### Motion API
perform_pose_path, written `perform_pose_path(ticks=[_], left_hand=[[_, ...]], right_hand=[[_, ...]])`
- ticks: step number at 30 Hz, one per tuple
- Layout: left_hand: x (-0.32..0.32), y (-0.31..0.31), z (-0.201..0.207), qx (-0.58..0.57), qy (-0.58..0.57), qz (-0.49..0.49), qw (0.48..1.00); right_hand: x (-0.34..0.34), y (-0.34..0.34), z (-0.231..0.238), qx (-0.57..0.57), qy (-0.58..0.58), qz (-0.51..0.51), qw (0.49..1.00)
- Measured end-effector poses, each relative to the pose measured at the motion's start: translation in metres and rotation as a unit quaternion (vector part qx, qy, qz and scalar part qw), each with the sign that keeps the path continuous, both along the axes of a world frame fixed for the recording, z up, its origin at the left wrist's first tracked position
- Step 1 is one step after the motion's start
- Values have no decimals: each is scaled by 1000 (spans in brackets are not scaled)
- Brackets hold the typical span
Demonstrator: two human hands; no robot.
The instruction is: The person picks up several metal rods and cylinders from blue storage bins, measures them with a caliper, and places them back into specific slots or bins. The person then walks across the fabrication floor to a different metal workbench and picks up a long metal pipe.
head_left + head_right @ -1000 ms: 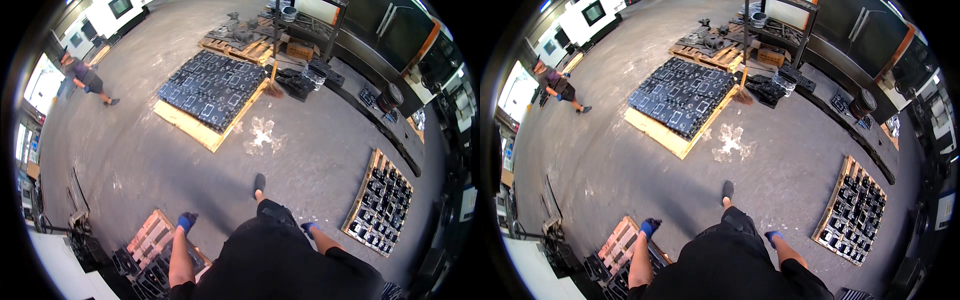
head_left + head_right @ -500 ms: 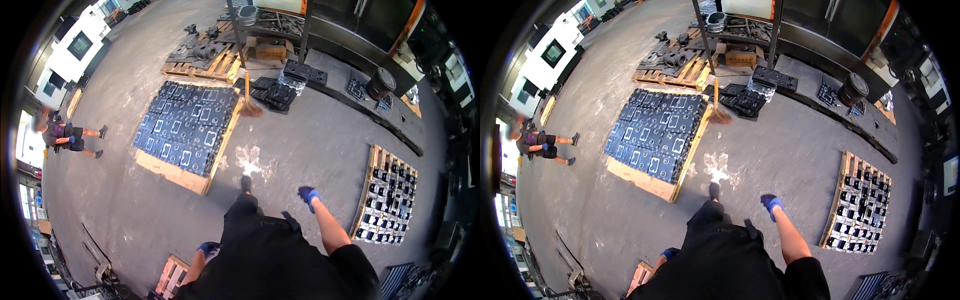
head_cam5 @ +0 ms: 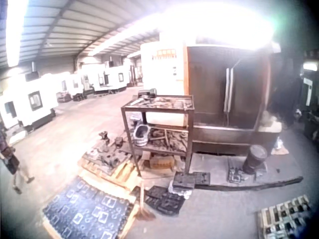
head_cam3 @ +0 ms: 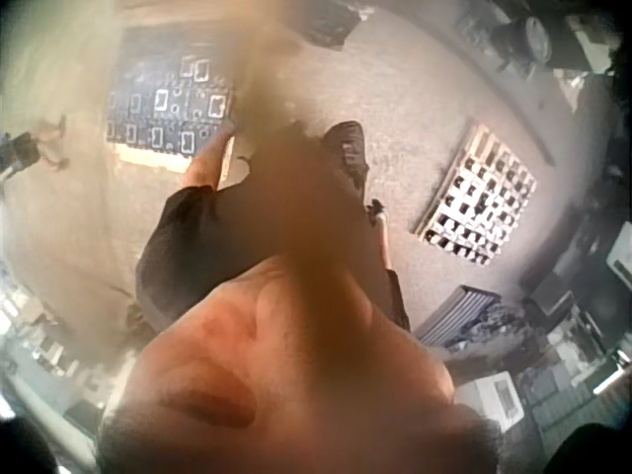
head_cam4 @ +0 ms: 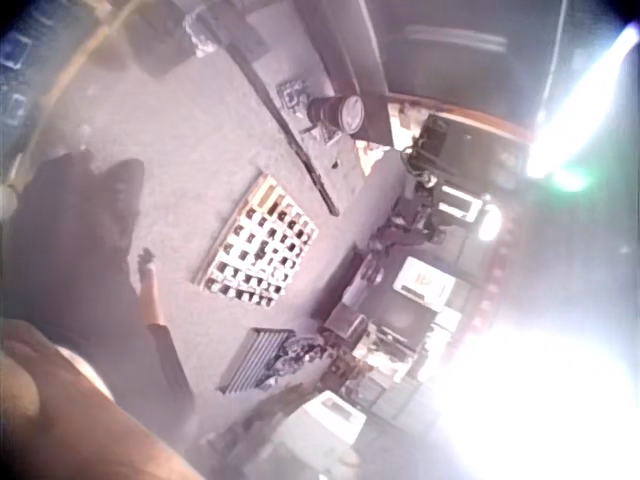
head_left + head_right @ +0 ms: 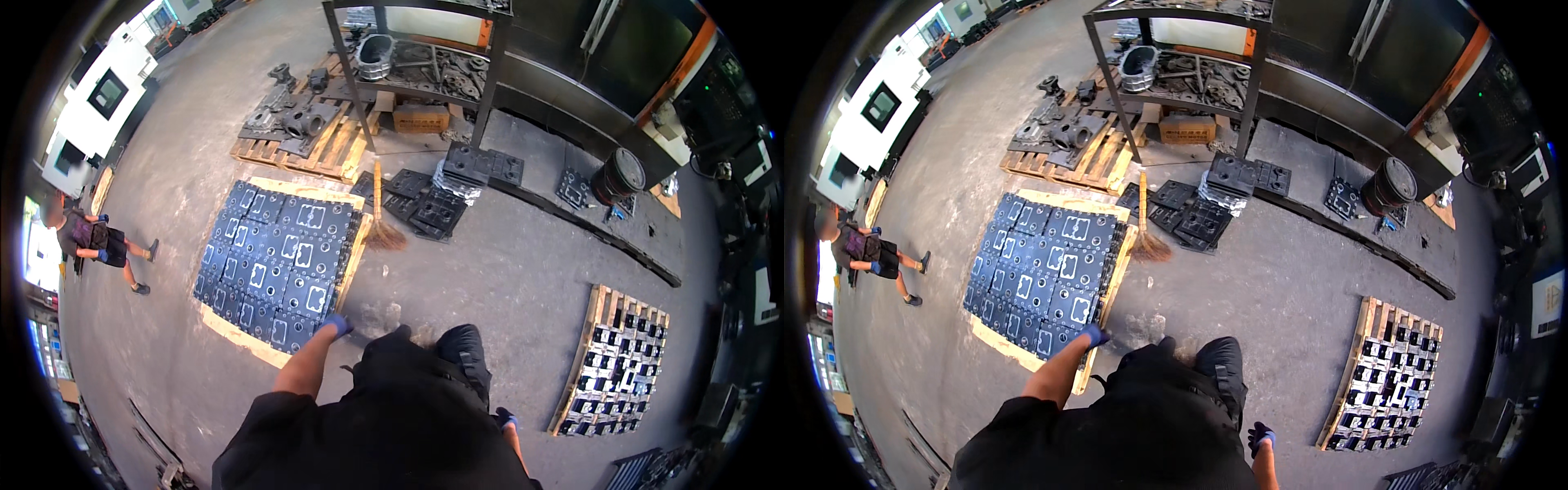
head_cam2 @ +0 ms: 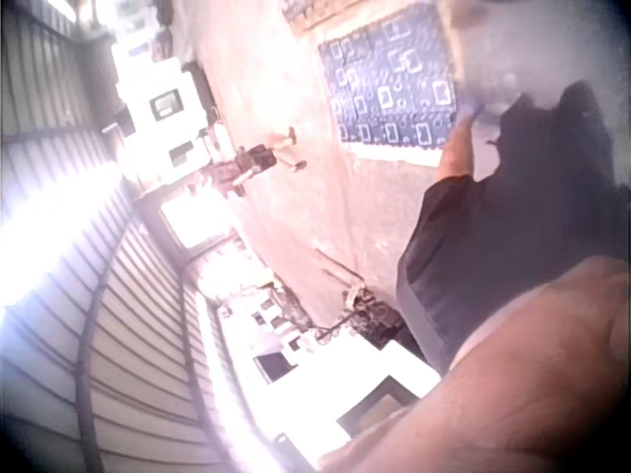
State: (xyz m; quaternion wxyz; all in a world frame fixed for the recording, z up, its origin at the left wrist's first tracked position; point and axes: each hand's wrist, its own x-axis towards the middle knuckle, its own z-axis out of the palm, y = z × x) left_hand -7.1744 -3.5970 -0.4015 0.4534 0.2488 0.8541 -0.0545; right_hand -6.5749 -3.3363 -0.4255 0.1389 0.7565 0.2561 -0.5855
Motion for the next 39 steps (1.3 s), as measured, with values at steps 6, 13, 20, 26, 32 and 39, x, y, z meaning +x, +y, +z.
perform_pose_path(ticks=[6, 13, 20, 26, 32, 39], left_hand=[[-97, 154, -48, 250, -66, 123, 958], [-102, 267, -10, 154, -28, 8, 988], [-97, 258, -24, -5, -128, 98, 987], [-141, 306, -63, -32, -224, 223, 948], [-255, 470, -59, 305, 88, -41, 947], [-305, 579, 41, 411, -18, 367, 835]], right_hand=[[-114, 93, -38, -35, 16, 41, 998], [-175, 353, -76, -3, 33, 64, 997], [-384, 612, -10, 134, 122, 204, 962], [-548, 670, 43, 289, 294, 197, 890], [-670, 679, 115, 431, 419, 295, 743], [-845, 682, 297, 615, 434, 382, 536]])
